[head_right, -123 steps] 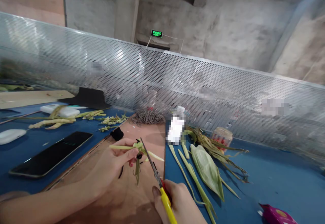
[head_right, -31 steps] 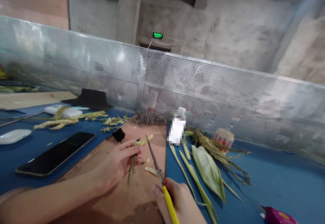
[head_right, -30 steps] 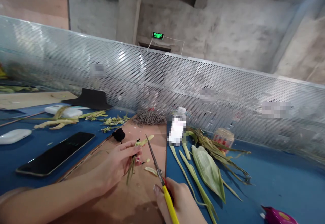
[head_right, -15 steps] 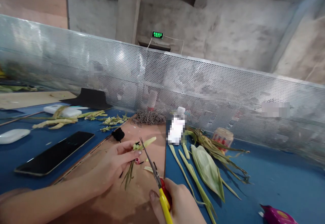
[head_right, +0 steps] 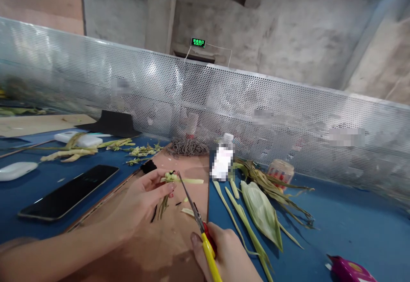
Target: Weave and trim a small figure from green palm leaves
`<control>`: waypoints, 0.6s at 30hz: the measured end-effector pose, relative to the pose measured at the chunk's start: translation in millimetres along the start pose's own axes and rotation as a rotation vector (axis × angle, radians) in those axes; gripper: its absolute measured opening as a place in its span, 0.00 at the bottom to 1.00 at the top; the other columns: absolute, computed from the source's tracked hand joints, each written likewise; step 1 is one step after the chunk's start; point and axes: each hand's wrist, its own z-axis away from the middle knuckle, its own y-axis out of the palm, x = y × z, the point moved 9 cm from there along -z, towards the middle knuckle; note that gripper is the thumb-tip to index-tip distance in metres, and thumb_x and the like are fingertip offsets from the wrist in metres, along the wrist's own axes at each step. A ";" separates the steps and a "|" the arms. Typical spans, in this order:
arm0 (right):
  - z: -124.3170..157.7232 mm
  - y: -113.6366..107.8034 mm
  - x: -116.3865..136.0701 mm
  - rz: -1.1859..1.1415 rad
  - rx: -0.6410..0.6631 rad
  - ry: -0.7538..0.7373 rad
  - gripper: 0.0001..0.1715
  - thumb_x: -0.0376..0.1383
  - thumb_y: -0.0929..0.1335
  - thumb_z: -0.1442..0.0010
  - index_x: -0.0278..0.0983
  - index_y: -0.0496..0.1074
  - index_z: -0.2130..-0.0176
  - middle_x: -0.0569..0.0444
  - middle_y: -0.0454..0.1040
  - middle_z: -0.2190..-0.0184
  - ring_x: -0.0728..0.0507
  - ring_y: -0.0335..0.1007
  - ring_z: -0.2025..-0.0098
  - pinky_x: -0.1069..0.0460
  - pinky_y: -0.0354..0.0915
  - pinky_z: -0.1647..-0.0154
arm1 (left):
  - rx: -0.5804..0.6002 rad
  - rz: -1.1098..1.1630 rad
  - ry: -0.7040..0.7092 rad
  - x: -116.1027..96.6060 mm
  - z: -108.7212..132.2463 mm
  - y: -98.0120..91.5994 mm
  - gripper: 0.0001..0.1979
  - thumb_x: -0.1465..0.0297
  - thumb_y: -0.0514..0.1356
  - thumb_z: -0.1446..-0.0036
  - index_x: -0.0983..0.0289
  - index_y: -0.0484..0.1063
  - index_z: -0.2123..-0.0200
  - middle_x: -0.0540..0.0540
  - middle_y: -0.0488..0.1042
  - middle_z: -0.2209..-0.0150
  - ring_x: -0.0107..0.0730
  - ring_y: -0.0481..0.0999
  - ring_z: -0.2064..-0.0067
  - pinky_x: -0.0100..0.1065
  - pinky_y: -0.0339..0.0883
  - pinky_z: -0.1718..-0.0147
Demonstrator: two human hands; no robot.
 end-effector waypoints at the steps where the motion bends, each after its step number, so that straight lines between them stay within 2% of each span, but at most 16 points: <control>1: -0.1 -0.8 1.1 -0.002 -0.004 -0.002 0.29 0.57 0.58 0.43 0.36 0.64 0.77 0.58 0.60 0.83 0.51 0.48 0.79 0.56 0.51 0.79 | -0.005 0.017 -0.002 0.7 -0.4 -0.6 0.10 0.67 0.65 0.54 0.63 0.73 0.66 0.52 0.73 0.67 0.26 0.69 0.69 0.29 0.66 0.67; 5: -0.9 -2.0 3.7 0.019 0.008 0.018 0.28 0.56 0.60 0.44 0.36 0.64 0.78 0.60 0.58 0.84 0.51 0.47 0.80 0.56 0.48 0.80 | -0.015 0.059 0.018 0.4 -1.0 -1.8 0.10 0.67 0.65 0.53 0.64 0.72 0.66 0.52 0.73 0.68 0.28 0.71 0.67 0.30 0.67 0.66; 9: -0.8 -1.5 6.7 -0.001 0.038 0.027 0.27 0.55 0.60 0.44 0.36 0.64 0.78 0.60 0.58 0.84 0.52 0.47 0.79 0.56 0.47 0.79 | -0.063 -0.001 0.036 -5.7 0.3 -5.0 0.12 0.66 0.65 0.53 0.64 0.72 0.65 0.53 0.74 0.65 0.30 0.72 0.64 0.31 0.68 0.64; 18: 0.4 -1.7 8.1 -0.001 0.059 0.037 0.29 0.58 0.59 0.45 0.37 0.63 0.76 0.59 0.61 0.83 0.51 0.50 0.80 0.55 0.48 0.78 | -0.058 -0.031 0.028 -10.5 2.2 -2.6 0.09 0.66 0.64 0.53 0.65 0.73 0.68 0.54 0.74 0.68 0.30 0.71 0.67 0.30 0.67 0.67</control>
